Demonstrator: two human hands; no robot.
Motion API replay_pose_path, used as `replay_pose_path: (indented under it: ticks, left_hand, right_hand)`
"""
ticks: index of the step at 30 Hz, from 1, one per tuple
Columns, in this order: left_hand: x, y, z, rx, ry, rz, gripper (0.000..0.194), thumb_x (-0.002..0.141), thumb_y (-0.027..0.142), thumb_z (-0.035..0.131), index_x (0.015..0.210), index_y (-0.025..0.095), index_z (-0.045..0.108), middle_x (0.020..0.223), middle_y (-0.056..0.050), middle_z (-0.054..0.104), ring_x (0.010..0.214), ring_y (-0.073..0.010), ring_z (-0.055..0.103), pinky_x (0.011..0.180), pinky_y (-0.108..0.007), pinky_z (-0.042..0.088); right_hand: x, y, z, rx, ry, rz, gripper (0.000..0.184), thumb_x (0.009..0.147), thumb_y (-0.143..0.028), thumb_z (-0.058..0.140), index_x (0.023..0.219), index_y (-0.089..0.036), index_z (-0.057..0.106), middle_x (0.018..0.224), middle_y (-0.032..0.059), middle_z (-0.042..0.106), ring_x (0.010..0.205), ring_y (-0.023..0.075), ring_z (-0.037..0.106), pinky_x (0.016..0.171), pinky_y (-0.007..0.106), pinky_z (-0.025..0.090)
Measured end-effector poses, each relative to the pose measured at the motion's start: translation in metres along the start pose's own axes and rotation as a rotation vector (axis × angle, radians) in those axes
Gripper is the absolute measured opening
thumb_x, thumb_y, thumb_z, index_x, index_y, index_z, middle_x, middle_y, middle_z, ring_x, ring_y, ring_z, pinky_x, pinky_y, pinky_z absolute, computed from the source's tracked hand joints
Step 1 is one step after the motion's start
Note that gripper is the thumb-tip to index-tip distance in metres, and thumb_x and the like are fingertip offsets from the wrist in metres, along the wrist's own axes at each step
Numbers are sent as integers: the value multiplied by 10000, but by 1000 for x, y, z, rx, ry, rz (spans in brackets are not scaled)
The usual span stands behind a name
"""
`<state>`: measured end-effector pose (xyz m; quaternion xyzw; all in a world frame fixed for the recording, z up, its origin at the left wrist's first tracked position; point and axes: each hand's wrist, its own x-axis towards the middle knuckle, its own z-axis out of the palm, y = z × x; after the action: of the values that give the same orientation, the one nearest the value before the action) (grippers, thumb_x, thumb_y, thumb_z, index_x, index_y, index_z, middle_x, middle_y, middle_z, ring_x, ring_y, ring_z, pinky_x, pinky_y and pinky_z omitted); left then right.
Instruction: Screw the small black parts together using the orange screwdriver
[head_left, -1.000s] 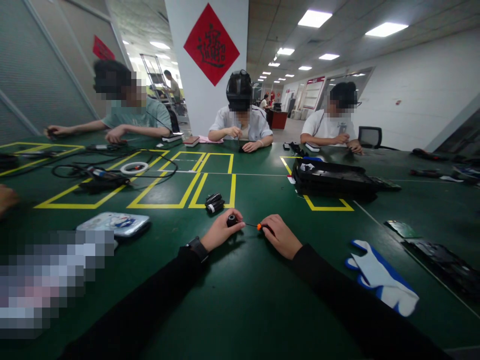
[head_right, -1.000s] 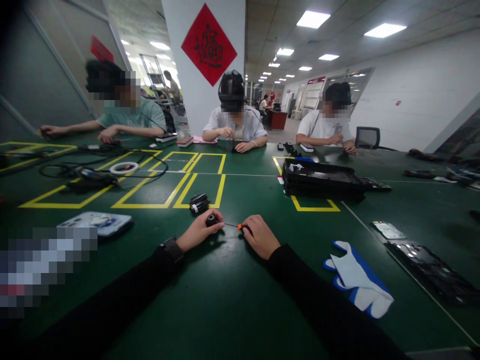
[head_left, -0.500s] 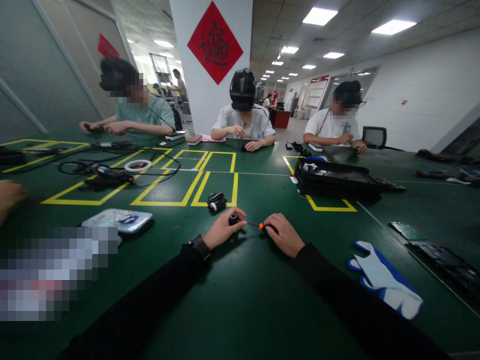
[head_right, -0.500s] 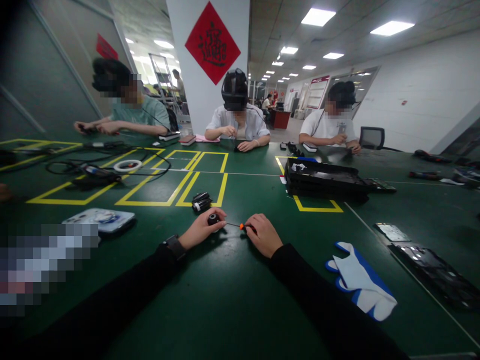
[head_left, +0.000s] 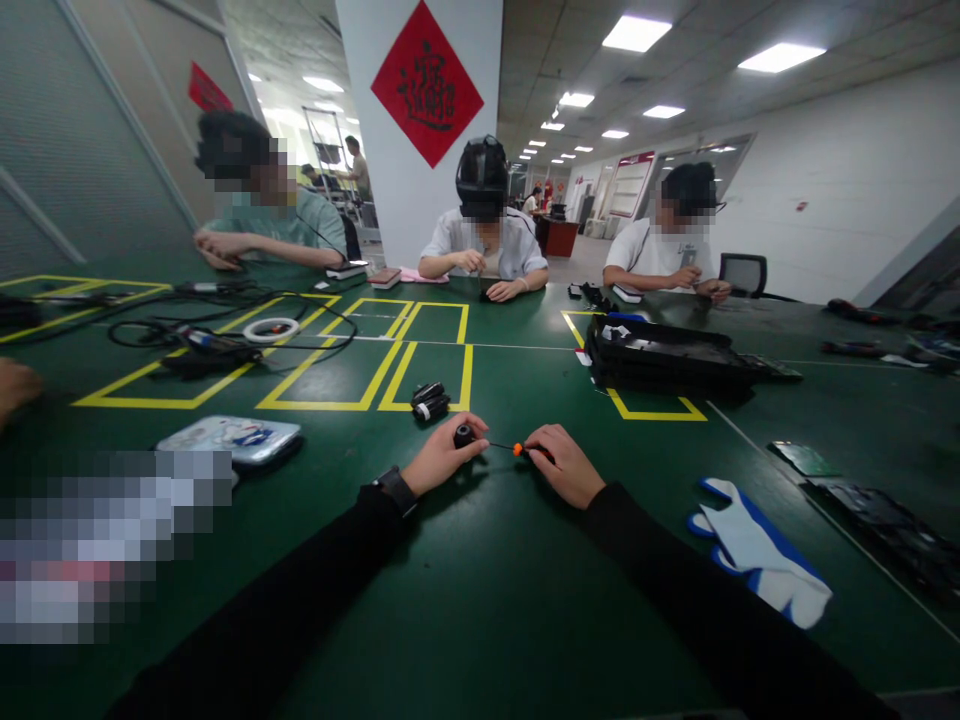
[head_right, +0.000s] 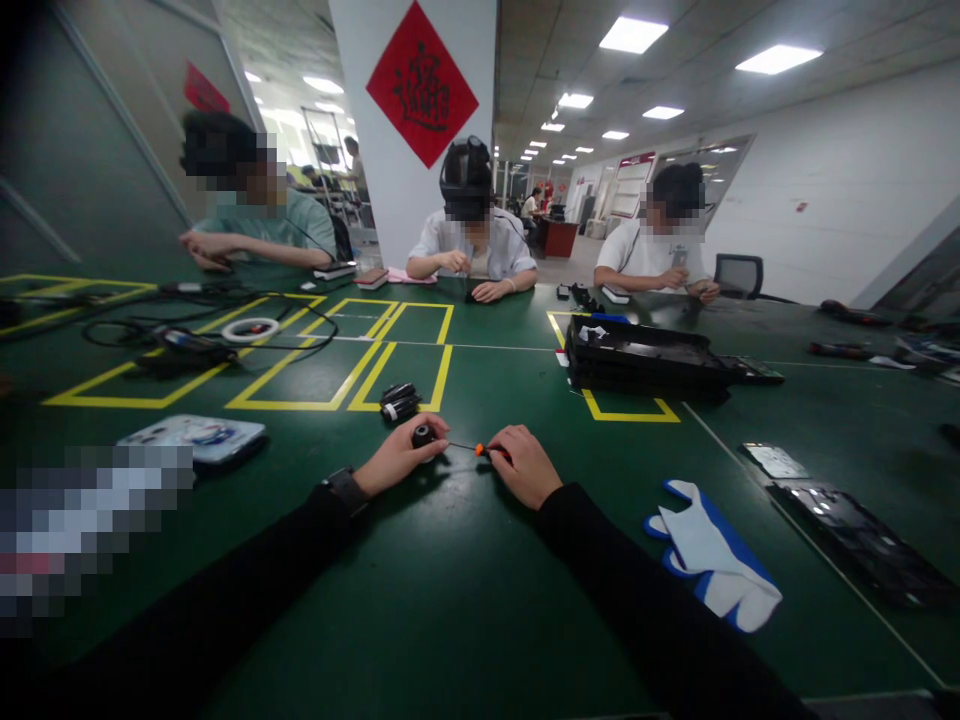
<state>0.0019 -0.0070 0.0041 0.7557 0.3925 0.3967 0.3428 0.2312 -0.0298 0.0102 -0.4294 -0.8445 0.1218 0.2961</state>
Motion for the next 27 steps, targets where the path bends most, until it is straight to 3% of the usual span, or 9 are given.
replay_pose_path:
  ticks: [11,16,20,27]
  left_hand:
    - [-1,1,-1,-13,5,-25,246,760,338,553,946,178,531,835,-14,580,771,-154,549,760,-304,426]
    - [-1,3,-1,-20,6,-22,228,761,317,550,939,174,536,835,-15,577,774,-154,548,777,-314,423]
    - [-2,4,-2,-24,9,-18,224,758,308,557,934,170,539,840,-21,579,783,-157,547,777,-314,422]
    - [-2,3,-2,-26,9,-16,227,767,323,549,934,170,538,846,-19,574,776,-149,542,748,-292,422]
  right_hand:
    - [-1,1,4,52,39,11,159,742,-155,561,894,-176,519,907,56,532,878,186,465,787,329,385]
    - [0,-1,0,57,36,14,164,784,-187,527,946,-173,536,924,61,541,893,187,467,801,335,381]
    - [1,0,-1,47,1,-1,129,826,-170,461,874,-177,580,880,55,559,883,187,468,812,350,370]
    - [1,1,1,58,18,-22,134,758,-151,541,889,-173,553,899,59,551,888,193,465,801,346,381]
